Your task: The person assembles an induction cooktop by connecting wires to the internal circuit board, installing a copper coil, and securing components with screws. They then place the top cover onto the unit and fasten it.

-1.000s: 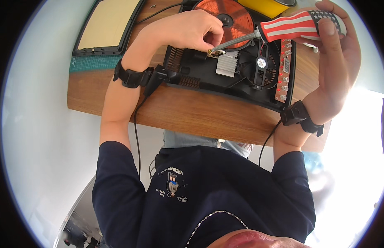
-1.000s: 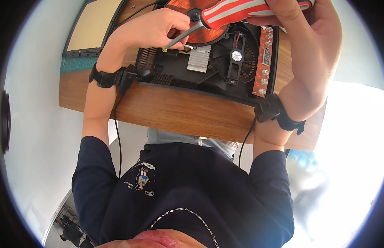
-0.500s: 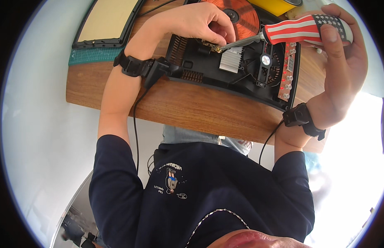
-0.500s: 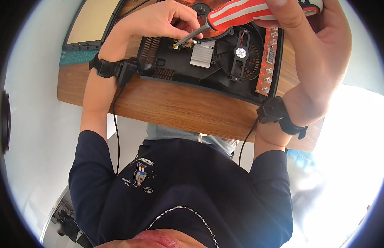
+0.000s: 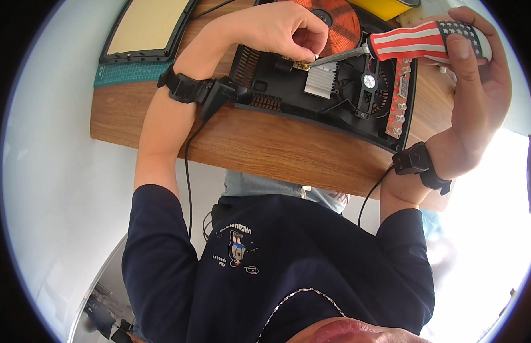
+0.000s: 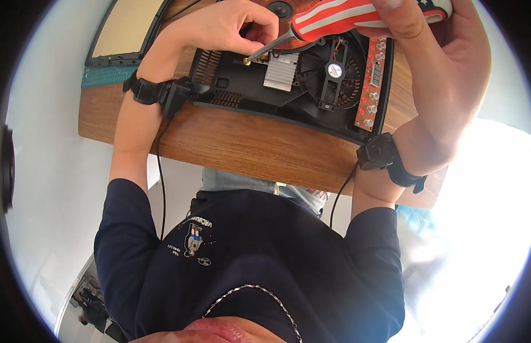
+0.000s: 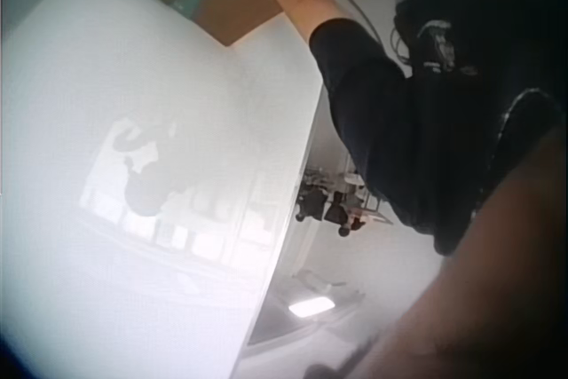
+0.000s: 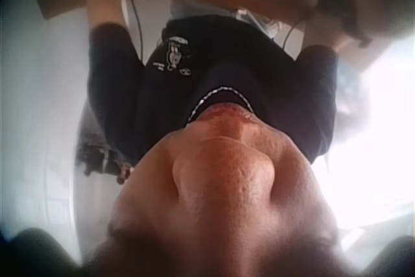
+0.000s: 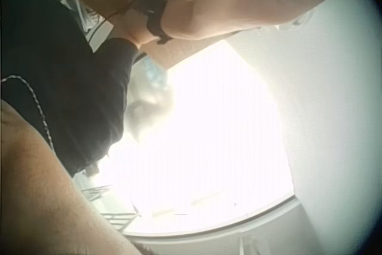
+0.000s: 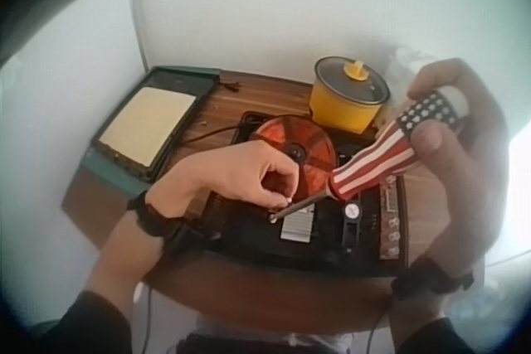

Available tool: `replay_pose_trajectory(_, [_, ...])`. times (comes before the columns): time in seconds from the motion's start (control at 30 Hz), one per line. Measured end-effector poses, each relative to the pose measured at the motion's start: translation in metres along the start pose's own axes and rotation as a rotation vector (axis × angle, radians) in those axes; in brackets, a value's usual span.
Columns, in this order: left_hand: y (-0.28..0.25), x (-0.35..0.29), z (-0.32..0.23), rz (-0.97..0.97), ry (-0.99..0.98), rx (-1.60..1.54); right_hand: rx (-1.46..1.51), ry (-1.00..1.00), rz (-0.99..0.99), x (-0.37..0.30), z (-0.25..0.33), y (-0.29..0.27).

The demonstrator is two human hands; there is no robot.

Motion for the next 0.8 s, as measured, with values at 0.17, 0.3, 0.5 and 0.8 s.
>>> replay_pose_trajectory(0.17, [-0.001,0.000,0.000,-0.037,0.023,0.012,0.045,0.031,0.056,0.001,-0.001,-0.002])
replay_pose_trajectory(0.3, [-0.002,-0.001,-0.002,-0.036,0.084,0.000,0.081,-0.002,0.101,0.001,-0.007,0.001])
replay_pose_trajectory(0.5, [-0.003,0.001,-0.001,-0.065,0.163,0.000,-0.069,0.061,0.185,0.005,0.014,0.004])
replay_pose_trajectory(0.8, [-0.003,0.002,0.004,-0.053,0.162,-0.031,0.053,0.212,0.090,-0.006,0.015,0.019])
Point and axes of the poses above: each hand's wrist, its own x-axis towards the middle knuckle, its own y-axis out of the palm, z = x × y, the point moved 7 cm from there along x, towards the middle knuckle, and after that the axes turned 12 degrees about -x, right-handed, at the moved point
